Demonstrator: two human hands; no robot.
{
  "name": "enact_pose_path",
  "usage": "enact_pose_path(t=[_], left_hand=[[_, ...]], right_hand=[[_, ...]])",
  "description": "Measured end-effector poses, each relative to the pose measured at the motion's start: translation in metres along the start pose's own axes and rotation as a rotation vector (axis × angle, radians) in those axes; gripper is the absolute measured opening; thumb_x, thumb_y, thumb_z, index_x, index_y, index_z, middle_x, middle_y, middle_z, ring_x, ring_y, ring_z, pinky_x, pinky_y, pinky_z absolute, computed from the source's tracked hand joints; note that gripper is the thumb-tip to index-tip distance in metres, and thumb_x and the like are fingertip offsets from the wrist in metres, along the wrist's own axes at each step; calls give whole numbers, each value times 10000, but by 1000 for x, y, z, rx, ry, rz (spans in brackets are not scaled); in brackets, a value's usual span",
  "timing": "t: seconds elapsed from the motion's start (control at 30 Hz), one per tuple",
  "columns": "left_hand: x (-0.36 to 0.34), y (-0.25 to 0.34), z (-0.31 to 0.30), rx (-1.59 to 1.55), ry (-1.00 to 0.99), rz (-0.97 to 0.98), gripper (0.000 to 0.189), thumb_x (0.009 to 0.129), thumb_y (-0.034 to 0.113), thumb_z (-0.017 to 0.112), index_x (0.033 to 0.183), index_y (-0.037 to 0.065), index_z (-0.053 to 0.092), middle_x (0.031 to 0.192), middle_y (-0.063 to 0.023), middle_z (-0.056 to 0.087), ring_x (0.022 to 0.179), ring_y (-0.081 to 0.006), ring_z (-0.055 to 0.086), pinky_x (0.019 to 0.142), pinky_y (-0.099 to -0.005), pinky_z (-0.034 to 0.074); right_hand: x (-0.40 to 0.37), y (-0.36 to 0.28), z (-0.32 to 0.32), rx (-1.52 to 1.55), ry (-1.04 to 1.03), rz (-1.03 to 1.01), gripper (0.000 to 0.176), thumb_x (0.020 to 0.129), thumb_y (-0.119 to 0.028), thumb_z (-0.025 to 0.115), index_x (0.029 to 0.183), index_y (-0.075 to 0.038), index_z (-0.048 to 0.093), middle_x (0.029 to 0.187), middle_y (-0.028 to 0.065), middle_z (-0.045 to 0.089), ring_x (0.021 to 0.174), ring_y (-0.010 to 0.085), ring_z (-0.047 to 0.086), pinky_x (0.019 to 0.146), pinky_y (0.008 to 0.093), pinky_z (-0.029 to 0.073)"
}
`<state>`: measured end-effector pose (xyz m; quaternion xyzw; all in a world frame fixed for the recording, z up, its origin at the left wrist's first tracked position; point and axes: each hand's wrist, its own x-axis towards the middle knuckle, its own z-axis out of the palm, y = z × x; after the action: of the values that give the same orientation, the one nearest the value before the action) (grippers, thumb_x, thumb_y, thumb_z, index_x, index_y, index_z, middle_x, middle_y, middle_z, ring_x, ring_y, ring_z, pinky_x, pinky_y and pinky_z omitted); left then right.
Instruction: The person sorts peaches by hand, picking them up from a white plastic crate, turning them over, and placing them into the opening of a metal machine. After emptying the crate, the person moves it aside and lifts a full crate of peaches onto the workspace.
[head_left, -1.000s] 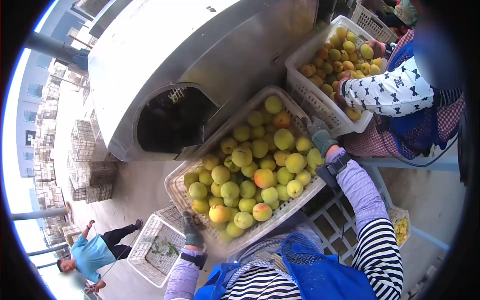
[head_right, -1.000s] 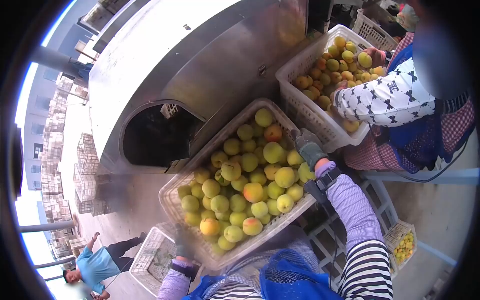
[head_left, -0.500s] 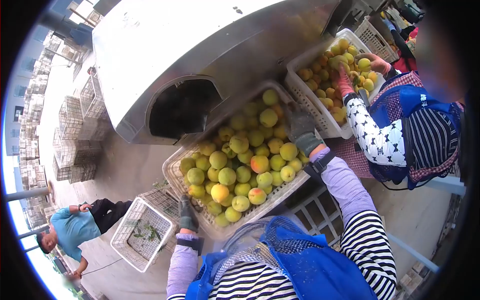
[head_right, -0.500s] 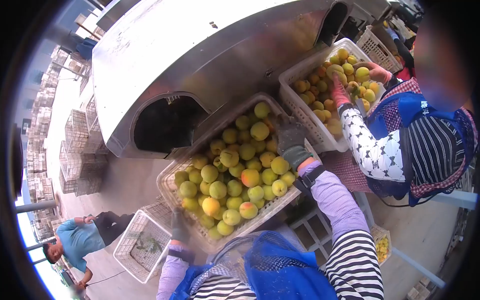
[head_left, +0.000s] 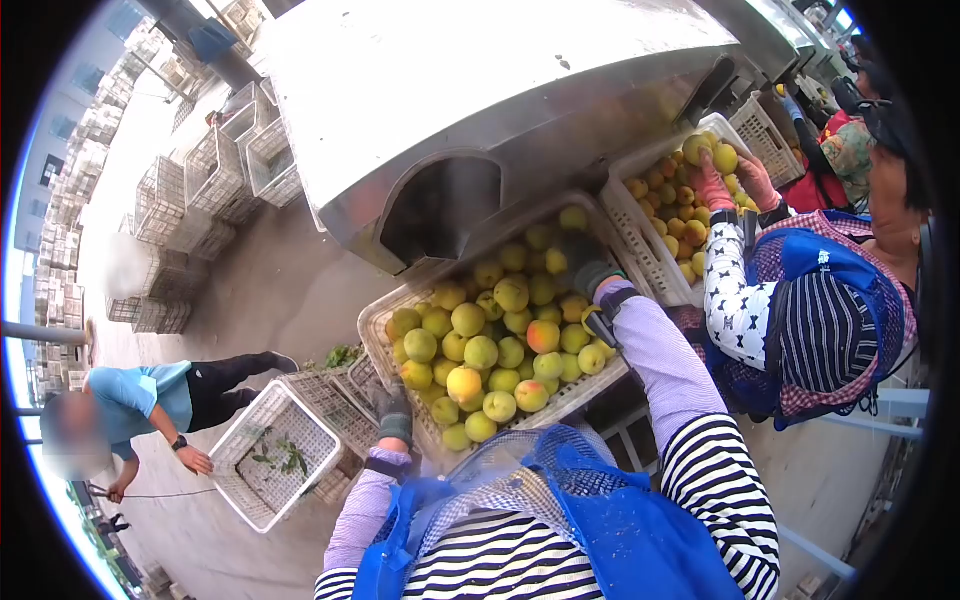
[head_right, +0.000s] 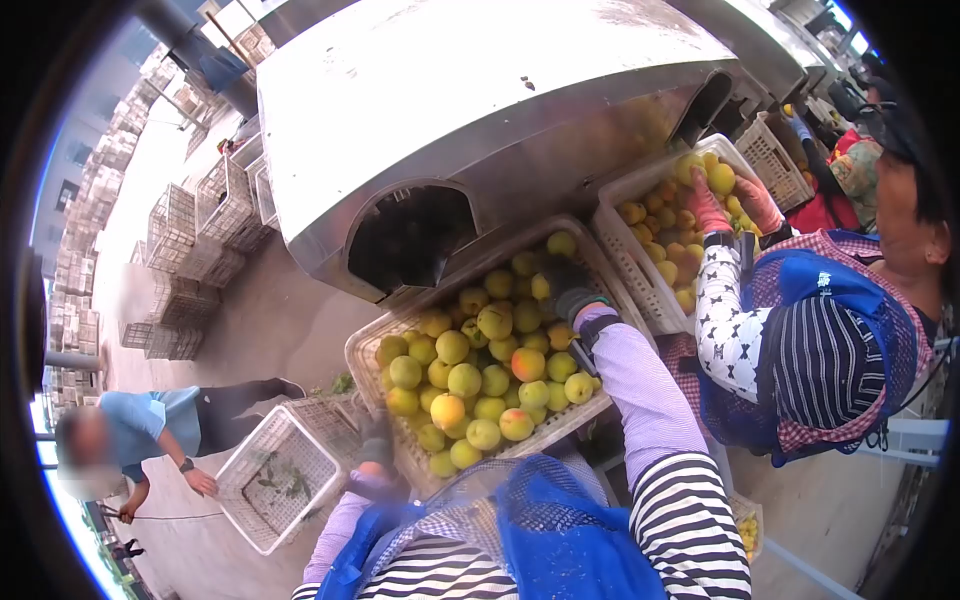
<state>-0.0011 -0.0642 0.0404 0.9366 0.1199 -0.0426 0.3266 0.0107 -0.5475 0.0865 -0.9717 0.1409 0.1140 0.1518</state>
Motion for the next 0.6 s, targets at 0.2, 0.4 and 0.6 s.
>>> enact_pose_path(t=[0.2, 0.4, 0.6], left_hand=[[-64, 181, -33, -396, -270, 457, 570, 928, 207, 650, 1412, -15, 444, 1281, -224, 566, 1195, -298, 552, 1049, -392, 426], [-103, 183, 42, -568, -711, 141, 477, 964, 218, 588, 1386, 18, 493, 1128, -99, 644, 934, -210, 650, 801, -324, 532], [-121, 231, 10, -584, -820, -157, 461, 1038, 306, 523, 1417, 51, 459, 1137, -58, 629, 929, -155, 624, 792, -303, 524]], right_hand=[[-48, 0, 1, 512, 172, 40, 899, 727, -499, 792, 1475, -126, 460, 1299, 212, 622, 1150, 400, 618, 996, 470, 485], [-32, -43, -14, 276, 102, -182, 925, 801, -448, 751, 1534, -94, 313, 1413, 198, 535, 1273, 385, 533, 1049, 436, 444], [-19, -18, -7, 721, 91, -180, 836, 796, -312, 795, 1471, -43, 382, 1408, 172, 524, 1306, 298, 508, 1106, 402, 403]])
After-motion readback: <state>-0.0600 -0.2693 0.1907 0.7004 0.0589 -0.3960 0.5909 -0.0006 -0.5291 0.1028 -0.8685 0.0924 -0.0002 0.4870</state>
